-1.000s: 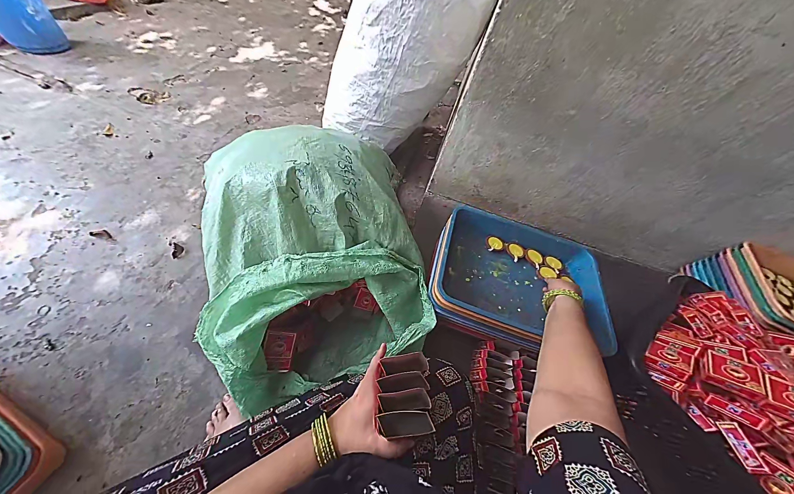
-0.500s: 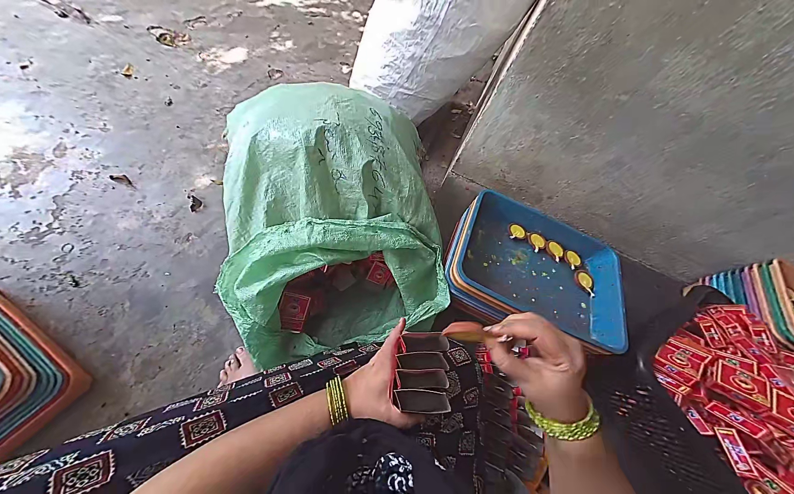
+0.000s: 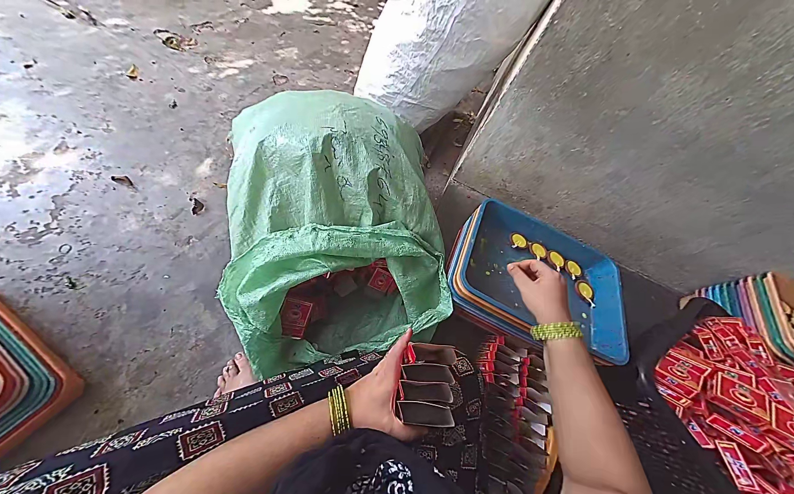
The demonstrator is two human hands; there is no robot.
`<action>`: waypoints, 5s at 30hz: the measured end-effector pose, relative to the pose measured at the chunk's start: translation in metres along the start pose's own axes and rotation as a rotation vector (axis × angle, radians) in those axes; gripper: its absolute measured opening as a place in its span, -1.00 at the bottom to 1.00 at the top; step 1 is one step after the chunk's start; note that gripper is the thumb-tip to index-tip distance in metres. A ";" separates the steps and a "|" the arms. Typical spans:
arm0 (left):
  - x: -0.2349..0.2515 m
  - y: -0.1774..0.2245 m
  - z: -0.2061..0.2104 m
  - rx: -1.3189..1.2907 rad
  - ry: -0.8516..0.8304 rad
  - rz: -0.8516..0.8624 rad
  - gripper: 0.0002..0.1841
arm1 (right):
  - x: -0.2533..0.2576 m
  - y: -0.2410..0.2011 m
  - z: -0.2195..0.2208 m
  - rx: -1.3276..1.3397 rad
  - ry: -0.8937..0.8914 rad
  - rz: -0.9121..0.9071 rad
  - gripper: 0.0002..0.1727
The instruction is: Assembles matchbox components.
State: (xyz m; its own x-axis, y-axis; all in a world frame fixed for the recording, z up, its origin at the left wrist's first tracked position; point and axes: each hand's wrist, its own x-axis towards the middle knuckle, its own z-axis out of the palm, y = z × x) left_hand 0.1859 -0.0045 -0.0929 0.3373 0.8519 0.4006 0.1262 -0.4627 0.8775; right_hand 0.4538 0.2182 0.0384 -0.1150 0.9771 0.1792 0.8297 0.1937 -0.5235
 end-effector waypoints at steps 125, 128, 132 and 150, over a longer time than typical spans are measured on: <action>0.009 -0.013 0.004 -0.026 0.028 -0.003 0.56 | -0.062 -0.009 -0.028 0.299 0.181 -0.560 -0.81; 0.006 -0.013 0.004 -0.010 0.031 -0.006 0.56 | -0.126 -0.055 -0.030 0.503 -0.053 -0.718 -0.88; 0.004 -0.008 0.003 0.019 0.041 -0.001 0.55 | -0.175 -0.081 -0.019 0.489 -0.208 -0.805 -0.89; 0.002 0.009 0.002 0.123 0.005 -0.001 0.54 | -0.208 -0.086 -0.016 -0.031 -0.223 -0.665 -0.58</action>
State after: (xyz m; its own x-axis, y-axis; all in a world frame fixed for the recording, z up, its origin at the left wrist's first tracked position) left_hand 0.1895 -0.0073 -0.0847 0.3328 0.8534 0.4012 0.2402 -0.4881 0.8391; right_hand 0.4155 -0.0028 0.0599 -0.7103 0.6476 0.2759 0.5594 0.7572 -0.3373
